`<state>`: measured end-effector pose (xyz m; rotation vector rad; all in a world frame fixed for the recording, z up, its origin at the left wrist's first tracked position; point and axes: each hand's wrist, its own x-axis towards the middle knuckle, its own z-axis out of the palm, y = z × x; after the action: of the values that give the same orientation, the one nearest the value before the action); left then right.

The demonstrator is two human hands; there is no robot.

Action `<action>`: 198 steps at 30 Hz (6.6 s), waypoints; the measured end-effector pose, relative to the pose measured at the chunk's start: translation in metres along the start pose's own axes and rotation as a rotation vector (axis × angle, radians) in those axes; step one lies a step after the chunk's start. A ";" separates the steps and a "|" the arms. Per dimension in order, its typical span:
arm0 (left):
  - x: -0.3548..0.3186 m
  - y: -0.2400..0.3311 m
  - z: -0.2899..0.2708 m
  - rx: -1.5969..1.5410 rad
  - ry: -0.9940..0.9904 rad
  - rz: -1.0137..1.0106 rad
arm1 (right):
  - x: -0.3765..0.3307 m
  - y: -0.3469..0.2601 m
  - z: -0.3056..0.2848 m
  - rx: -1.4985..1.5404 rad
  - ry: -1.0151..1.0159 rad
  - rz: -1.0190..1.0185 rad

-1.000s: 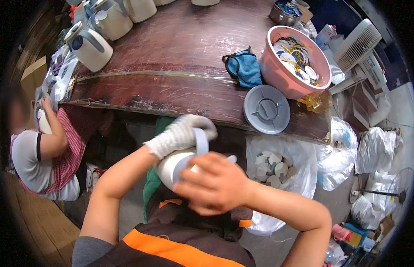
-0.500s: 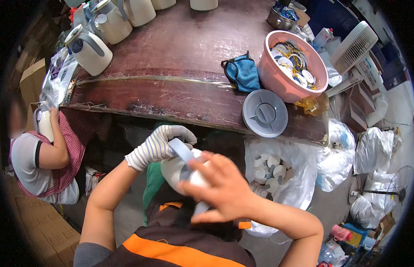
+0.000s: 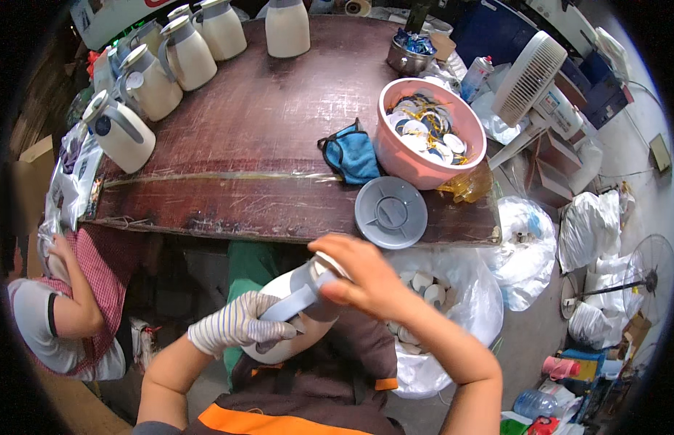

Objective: The person assembles white kettles by inserting rubber stoppers and attaching lids. They handle each kettle one at a time, place the stopper into the opening, then secure the lid on top, and set the finished unit on the table.

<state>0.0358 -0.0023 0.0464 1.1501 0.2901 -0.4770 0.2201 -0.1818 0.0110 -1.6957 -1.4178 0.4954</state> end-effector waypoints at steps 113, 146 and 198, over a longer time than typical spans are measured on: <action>-0.018 -0.037 -0.032 -0.105 0.697 0.368 | -0.021 -0.015 0.081 0.967 0.179 0.361; -0.090 0.063 -0.252 0.352 1.592 1.221 | 0.036 0.010 0.049 0.314 0.124 0.193; 0.043 -0.045 -0.039 0.339 0.431 0.261 | -0.366 0.257 0.199 -0.079 0.114 1.647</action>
<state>0.0516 0.0102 -0.0245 1.5980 0.4354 -0.0405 0.1230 -0.4535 -0.3842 -2.5884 0.3665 1.1247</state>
